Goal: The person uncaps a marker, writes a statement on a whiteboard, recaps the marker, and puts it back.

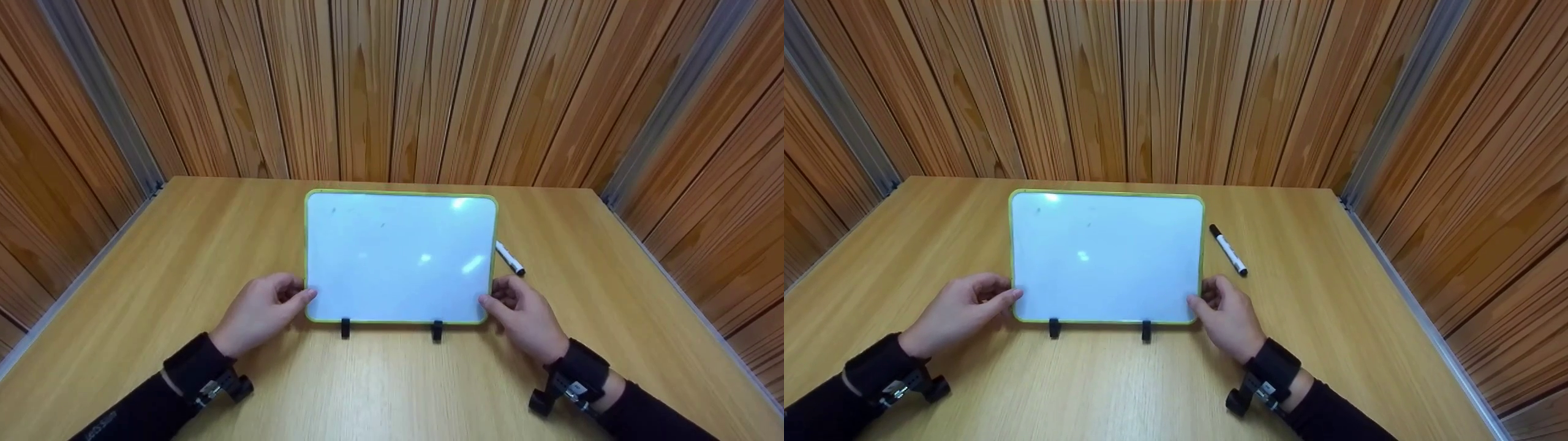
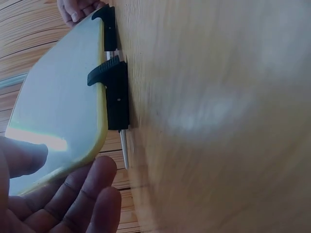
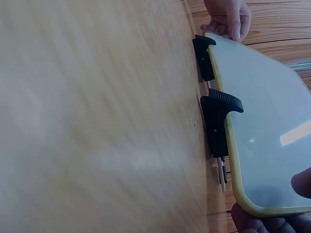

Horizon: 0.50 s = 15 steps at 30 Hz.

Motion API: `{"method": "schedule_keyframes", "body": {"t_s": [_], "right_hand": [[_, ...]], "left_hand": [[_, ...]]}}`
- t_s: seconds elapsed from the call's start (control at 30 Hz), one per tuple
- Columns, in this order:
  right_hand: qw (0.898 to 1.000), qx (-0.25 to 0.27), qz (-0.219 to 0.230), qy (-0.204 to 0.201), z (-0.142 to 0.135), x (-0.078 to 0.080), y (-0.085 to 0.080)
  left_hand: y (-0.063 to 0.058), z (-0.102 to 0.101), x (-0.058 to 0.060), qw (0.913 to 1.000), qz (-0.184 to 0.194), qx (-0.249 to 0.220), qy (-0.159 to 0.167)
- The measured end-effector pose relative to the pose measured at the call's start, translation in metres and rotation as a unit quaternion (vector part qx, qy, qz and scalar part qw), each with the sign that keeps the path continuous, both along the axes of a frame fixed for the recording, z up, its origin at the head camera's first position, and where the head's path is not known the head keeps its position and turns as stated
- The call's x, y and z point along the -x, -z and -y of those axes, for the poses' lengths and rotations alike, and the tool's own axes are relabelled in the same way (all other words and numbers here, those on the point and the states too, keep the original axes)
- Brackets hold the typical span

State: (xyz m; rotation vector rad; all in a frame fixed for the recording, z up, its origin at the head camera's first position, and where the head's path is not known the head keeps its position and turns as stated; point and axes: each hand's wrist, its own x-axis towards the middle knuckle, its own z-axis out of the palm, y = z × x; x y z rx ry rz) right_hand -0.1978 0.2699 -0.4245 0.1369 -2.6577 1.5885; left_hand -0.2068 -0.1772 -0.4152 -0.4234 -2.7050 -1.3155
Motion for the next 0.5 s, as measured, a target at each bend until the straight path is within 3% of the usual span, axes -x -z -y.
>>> {"method": "schedule_keyframes", "body": {"t_s": [0.13,0.27,0.5], "right_hand": [[1.000,-0.015,-0.003,-0.005,-0.001,0.000,-0.001],[0.999,-0.031,-0.007,-0.010,-0.002,-0.001,-0.003],[0.999,-0.010,0.004,-0.033,-0.005,-0.001,-0.004]], "left_hand": [[-0.001,0.002,-0.001,0.9995,0.024,-0.006,0.020],[-0.003,0.006,-0.001,0.9975,0.038,-0.008,0.059],[-0.010,0.013,0.003,0.9905,0.087,-0.008,0.107]]}}
